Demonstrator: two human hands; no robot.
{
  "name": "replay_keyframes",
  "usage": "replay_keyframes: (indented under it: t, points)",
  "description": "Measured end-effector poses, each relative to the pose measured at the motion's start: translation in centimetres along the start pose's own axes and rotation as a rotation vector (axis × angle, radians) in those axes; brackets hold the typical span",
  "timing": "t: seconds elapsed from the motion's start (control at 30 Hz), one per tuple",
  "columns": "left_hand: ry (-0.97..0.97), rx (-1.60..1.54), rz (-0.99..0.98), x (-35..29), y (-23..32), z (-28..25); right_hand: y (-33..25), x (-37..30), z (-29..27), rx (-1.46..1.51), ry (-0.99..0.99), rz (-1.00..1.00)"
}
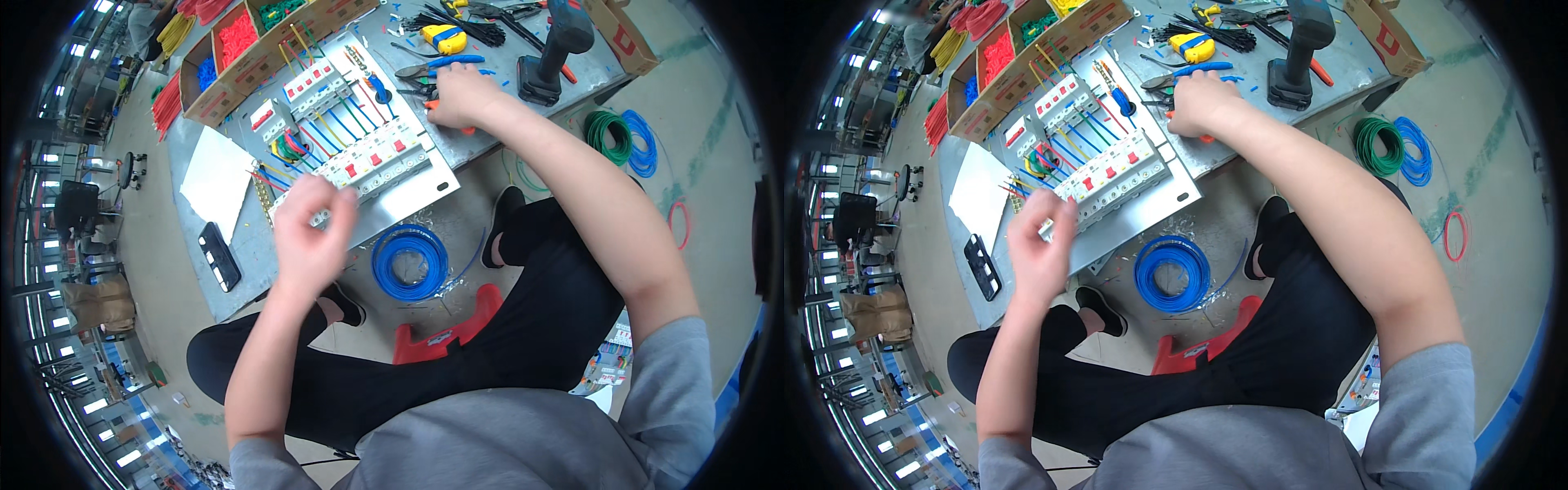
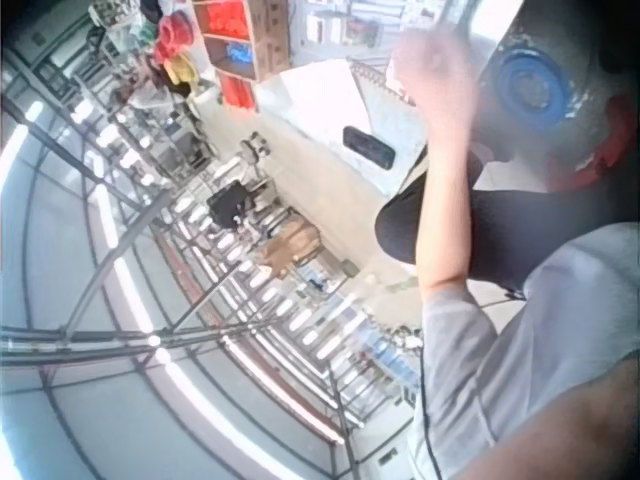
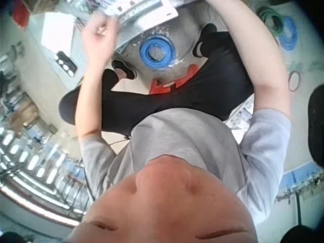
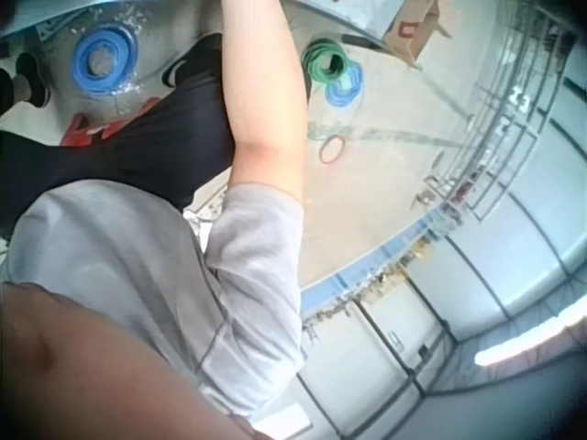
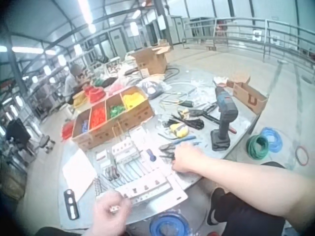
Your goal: The person strips wire ends with pliers and inserts them into terminal blocks on an electrical panel. They then use a cordless drill to tighten the terminal screws, repeating this process for multiple wires.
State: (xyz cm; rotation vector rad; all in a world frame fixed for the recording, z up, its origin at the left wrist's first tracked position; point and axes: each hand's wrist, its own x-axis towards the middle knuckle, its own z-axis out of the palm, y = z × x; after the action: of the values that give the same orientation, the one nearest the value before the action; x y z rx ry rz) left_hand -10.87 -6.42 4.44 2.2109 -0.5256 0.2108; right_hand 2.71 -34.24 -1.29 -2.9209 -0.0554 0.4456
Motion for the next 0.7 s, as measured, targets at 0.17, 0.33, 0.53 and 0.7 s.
replay_keyframes:
  t: [0.17, 0.33, 0.53, 0.7]
  points:
    - [-0.245, -0.015, 0.434, -1.7, 8.8, -1.4, 2.6, -0.5, -4.7, 0.217, 0.021, 0.035]
    - [-0.217, -0.102, 0.567, -3.9, 11.8, -4.9, 4.3, -2.1, -5.0, 0.361, 0.287, -0.161]
    - [-0.157, -0.091, 0.739, -4.8, 10.5, -7.7, 1.8, -1.3, -4.8, 0.285, 0.320, -0.226]
    - [-0.136, -0.071, 0.730, -4.5, 9.4, -9.3, 0.6, 1.1, -4.9, 0.164, 0.468, -0.387]
